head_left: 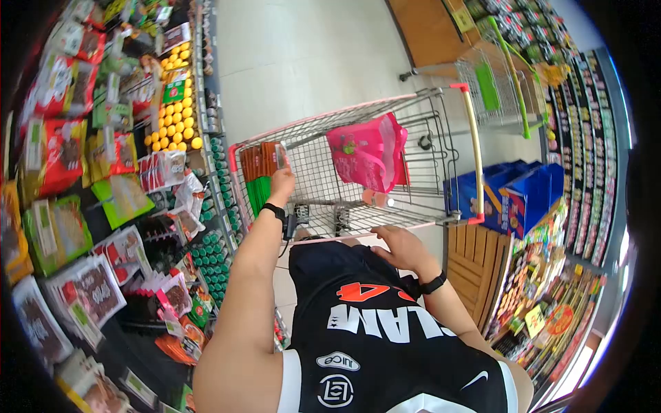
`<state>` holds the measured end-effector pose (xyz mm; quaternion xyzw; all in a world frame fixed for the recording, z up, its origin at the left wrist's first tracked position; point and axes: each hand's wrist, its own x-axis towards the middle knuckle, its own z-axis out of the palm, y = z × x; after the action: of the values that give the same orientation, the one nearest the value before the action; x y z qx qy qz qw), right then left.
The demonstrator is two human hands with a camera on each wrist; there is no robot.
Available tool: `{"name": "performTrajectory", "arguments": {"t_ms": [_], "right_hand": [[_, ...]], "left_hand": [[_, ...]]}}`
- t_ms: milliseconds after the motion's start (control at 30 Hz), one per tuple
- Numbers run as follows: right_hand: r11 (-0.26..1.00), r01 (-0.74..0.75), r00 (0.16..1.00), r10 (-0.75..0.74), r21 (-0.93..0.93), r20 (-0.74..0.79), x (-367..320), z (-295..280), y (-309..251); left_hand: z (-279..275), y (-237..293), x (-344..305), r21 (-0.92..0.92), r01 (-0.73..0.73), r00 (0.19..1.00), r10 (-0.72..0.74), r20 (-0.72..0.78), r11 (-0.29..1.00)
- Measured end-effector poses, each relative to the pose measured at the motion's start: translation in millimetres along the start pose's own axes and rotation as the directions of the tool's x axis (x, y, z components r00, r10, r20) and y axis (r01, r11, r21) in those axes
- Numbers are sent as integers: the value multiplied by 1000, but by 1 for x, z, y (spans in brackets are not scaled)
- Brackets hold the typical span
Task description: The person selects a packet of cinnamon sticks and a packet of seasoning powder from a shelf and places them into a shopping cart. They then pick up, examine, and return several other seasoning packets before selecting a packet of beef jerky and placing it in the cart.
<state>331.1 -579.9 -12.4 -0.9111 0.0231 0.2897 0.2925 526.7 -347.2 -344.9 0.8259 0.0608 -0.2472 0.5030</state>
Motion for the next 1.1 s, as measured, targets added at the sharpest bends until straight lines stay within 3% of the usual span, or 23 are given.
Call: {"name": "performTrajectory", "arguments": {"t_ms": [100,200,300,367,400,433,467,500,600,700,733,767,833,867,967,1000,1100], "right_hand": [[1000,31,999,-31,-3,34,9,-10,2],[991,69,993,-58,-114,100,19,-15,14],[943,266,964,-265,-198,34,38,-14,46],[934,321,918,-348,-157,-190,51,-10,60],[909,386,849,-416,-155,-325,58,-12,64],[880,451,756,-467,-152,-459,66,-14,65],[868,495,758,-457,-46,-465,69,-21,70],[895,446,757,-369,13,-539,71,-21,76],[773,608,726,-450,180,-520,57,-39,86],[778,540,831,-431,322,-351,53,-29,116],[802,429,900,-339,416,-273,55,-24,121],[814,305,952,-241,495,-190,56,-19,127],[481,402,915,-248,779,-318,41,-10,109],[496,345,934,-268,797,-237,33,-16,103],[333,125,924,-383,935,13,28,-13,87],[367,94,896,-437,925,83,24,-14,75],[499,109,869,-468,860,161,-5,-28,16]], "left_hand": [[-9,27,-24,-29,138,973,-130,192,990],[5,50,-64,-452,170,963,-51,264,875],[-8,126,-133,-593,138,930,103,353,793],[0,161,-178,-704,103,907,224,356,703],[6,173,-198,-751,81,887,296,355,656],[8,192,-223,-707,40,868,325,374,706],[16,207,-242,-738,6,859,373,349,675],[26,218,-260,-764,-13,846,414,336,645],[50,235,-294,-735,-109,866,427,262,670],[68,232,-310,-619,-253,888,433,158,744],[67,231,-314,-457,-435,863,504,34,776],[65,230,-322,-294,-456,886,460,-60,840],[56,229,-343,46,-403,872,399,-285,914],[51,222,-348,112,-357,844,372,-386,927],[32,207,-372,69,-335,805,324,-497,940],[27,195,-379,-57,-279,878,231,-419,959],[25,167,-400,-407,-275,930,134,-341,871]]}}
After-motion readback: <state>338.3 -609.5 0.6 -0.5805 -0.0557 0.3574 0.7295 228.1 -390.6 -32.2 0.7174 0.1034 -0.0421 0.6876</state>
